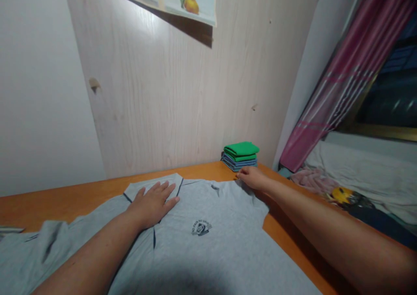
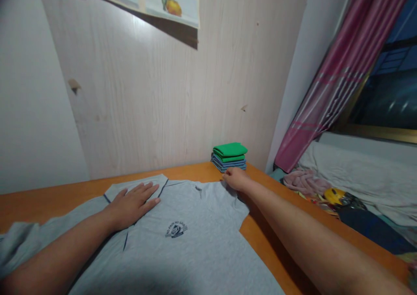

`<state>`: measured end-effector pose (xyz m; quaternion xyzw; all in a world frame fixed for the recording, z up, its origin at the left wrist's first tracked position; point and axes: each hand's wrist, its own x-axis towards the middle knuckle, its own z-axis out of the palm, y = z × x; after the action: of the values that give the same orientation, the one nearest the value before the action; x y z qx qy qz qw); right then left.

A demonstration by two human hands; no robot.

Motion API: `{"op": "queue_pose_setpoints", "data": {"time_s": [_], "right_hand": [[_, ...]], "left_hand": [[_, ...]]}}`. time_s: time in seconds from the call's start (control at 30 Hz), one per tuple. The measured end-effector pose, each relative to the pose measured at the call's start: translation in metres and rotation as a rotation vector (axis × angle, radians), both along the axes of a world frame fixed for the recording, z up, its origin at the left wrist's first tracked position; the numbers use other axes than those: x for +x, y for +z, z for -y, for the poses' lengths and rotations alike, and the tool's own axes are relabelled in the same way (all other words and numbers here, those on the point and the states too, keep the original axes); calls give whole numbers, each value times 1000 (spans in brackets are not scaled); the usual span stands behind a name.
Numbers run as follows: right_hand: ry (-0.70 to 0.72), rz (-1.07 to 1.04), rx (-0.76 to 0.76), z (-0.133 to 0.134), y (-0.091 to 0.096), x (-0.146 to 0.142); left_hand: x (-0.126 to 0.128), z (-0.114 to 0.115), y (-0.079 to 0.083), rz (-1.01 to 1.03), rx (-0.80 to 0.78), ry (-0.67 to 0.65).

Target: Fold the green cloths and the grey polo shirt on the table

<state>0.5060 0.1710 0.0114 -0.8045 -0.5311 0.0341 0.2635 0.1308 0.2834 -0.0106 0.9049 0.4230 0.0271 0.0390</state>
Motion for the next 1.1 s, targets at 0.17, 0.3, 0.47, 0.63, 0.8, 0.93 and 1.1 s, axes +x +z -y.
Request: {"op": "queue_pose_setpoints", "data": {"time_s": [0.17,0.3,0.47,0.63,0.8,0.93,1.1], "right_hand": [[32,208,-78,12,-19,-4],[44,316,-62,18,-25,-3],[-159,224,-34,28,-30,10],[-205,214,-82,37,-32,16],[-227,211,-121,43,-25,10],[-234,319,-91,51,-10,-2],[-31,403,-33,72,-3,-31]], "left_hand": [[-1,-1,-2,12,-5,-5],[-2,0,-1,20,-6,-9],[-2,1,1,17,-16,-9],[-1,2,2,5,-8,-8],[0,2,2,3,-4,-2],[-1,2,2,-1,-13,4],[-1,2,3,-4,-13,-3]]}}
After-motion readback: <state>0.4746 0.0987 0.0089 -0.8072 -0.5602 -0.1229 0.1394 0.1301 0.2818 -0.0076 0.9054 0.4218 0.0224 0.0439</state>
